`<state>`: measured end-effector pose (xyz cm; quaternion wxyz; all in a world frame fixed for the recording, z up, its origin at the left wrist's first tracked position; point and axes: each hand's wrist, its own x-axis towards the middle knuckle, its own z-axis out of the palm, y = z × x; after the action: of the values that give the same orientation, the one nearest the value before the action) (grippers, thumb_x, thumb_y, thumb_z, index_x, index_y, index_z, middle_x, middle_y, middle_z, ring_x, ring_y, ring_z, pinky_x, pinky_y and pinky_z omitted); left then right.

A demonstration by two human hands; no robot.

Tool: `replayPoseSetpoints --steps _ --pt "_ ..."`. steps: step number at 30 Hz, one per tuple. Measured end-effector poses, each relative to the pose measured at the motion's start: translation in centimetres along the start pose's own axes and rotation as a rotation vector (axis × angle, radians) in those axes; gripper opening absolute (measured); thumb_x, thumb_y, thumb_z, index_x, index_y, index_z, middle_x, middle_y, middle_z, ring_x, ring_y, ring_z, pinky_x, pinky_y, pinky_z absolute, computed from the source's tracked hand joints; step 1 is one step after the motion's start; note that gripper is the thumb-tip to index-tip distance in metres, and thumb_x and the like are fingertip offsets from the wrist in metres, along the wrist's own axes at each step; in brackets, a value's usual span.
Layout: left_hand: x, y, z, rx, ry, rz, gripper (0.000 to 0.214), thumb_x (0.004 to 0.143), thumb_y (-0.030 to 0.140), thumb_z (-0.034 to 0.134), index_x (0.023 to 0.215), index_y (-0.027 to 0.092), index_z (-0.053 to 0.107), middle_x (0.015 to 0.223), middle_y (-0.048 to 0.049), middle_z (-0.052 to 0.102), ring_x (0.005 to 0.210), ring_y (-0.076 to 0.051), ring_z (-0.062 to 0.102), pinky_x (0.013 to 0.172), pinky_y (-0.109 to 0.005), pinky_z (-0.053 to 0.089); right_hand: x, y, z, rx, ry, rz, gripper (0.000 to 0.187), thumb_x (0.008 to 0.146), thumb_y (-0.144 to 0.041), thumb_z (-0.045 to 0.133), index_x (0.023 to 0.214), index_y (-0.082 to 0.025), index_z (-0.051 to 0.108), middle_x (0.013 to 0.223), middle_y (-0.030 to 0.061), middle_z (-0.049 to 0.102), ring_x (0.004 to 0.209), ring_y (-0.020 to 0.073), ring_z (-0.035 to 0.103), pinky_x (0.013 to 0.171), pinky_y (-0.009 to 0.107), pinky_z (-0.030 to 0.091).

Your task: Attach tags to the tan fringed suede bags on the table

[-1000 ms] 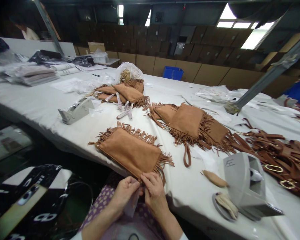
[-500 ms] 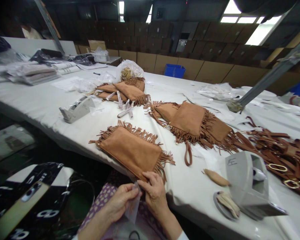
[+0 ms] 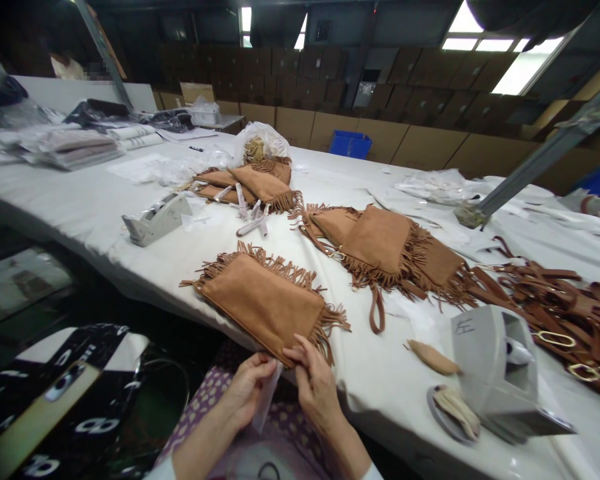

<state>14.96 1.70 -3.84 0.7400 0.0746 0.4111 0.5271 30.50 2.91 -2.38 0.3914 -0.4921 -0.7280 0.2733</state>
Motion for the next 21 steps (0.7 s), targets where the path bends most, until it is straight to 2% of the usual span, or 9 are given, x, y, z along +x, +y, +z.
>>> replayPoseSetpoints --steps 3,6,8,9,12,15,18,21 --pt "0.2 -0.2 0.3 -0.010 0.053 0.054 0.036 0.048 0.018 0.087 0.070 0.015 0.059 0.062 -0.0003 0.065 0.056 -0.013 0.060 0.058 -0.023 0.044 -0.3 -0.5 -0.2 0.035 0.024 0.010 0.045 0.086 -0.016 0.046 0.130 -0.020 0.045 0.105 0.0090 0.071 0.102 0.0207 0.064 0.093 0.041 0.051" --pt "0.2 -0.3 0.5 -0.012 0.093 0.118 0.040 0.046 0.017 0.086 0.072 0.016 0.055 0.060 0.0009 0.064 0.056 -0.013 0.060 0.059 -0.024 0.045 -1.6 -1.6 -0.3 -0.005 0.190 0.046 0.029 0.084 -0.025 0.055 0.112 -0.021 0.062 0.105 0.0093 0.070 0.098 0.0229 0.065 0.089 0.039 0.053" --pt "0.2 -0.3 0.5 0.006 0.102 0.149 0.042 0.047 0.017 0.085 0.075 0.017 0.054 0.060 0.0015 0.064 0.057 -0.013 0.060 0.059 -0.024 0.045 -2.8 -2.3 -0.1 -0.015 0.316 0.172 0.021 0.082 -0.034 0.061 0.094 -0.020 0.070 0.094 0.0089 0.071 0.087 0.0238 0.066 0.082 0.036 0.054" --pt "0.1 -0.3 0.5 0.023 0.101 0.161 0.043 0.048 0.017 0.085 0.077 0.017 0.053 0.060 0.0018 0.064 0.057 -0.013 0.060 0.059 -0.023 0.045 -3.2 -2.6 0.1 0.019 0.331 0.272 0.022 0.081 -0.038 0.062 0.087 -0.019 0.071 0.085 0.0083 0.072 0.079 0.0233 0.066 0.076 0.034 0.055" --pt "0.0 -0.3 0.4 0.106 0.091 0.193 0.044 0.053 0.020 0.083 0.082 0.019 0.051 0.061 0.0028 0.064 0.055 -0.012 0.058 0.057 -0.023 0.044 -3.4 -3.1 1.4 0.231 0.182 0.557 0.036 0.077 -0.051 0.063 0.075 -0.016 0.072 0.064 0.0055 0.067 0.060 0.0199 0.061 0.057 0.029 0.050" --pt "0.1 -0.3 0.3 0.192 0.094 0.245 0.043 0.056 0.021 0.080 0.085 0.020 0.049 0.061 0.0031 0.064 0.056 -0.014 0.058 0.058 -0.024 0.045 -2.4 -3.1 3.2 0.448 0.053 0.706 0.045 0.070 -0.059 0.066 0.065 -0.014 0.066 0.049 0.0000 0.055 0.044 0.0125 0.047 0.042 0.024 0.037" --pt "0.4 -0.2 0.0 0.276 0.104 0.312 0.038 0.058 0.018 0.077 0.084 0.019 0.051 0.064 0.0018 0.064 0.060 -0.014 0.059 0.060 -0.024 0.046 -1.6 -2.8 4.5 0.618 0.083 0.821 0.046 0.063 -0.059 0.071 0.060 -0.015 0.057 0.042 -0.0072 0.039 0.037 0.0066 0.031 0.037 0.021 0.024" --pt "0.4 0.2 -0.8 0.360 0.149 0.347 0.032 0.065 0.030 0.077 0.083 0.017 0.054 0.068 0.0007 0.062 0.059 -0.013 0.057 0.055 -0.022 0.044 -1.6 -2.5 5.1 0.696 0.125 0.848 0.047 0.061 -0.058 0.072 0.057 -0.017 0.050 0.043 -0.0082 0.037 0.038 0.0053 0.029 0.038 0.020 0.022"
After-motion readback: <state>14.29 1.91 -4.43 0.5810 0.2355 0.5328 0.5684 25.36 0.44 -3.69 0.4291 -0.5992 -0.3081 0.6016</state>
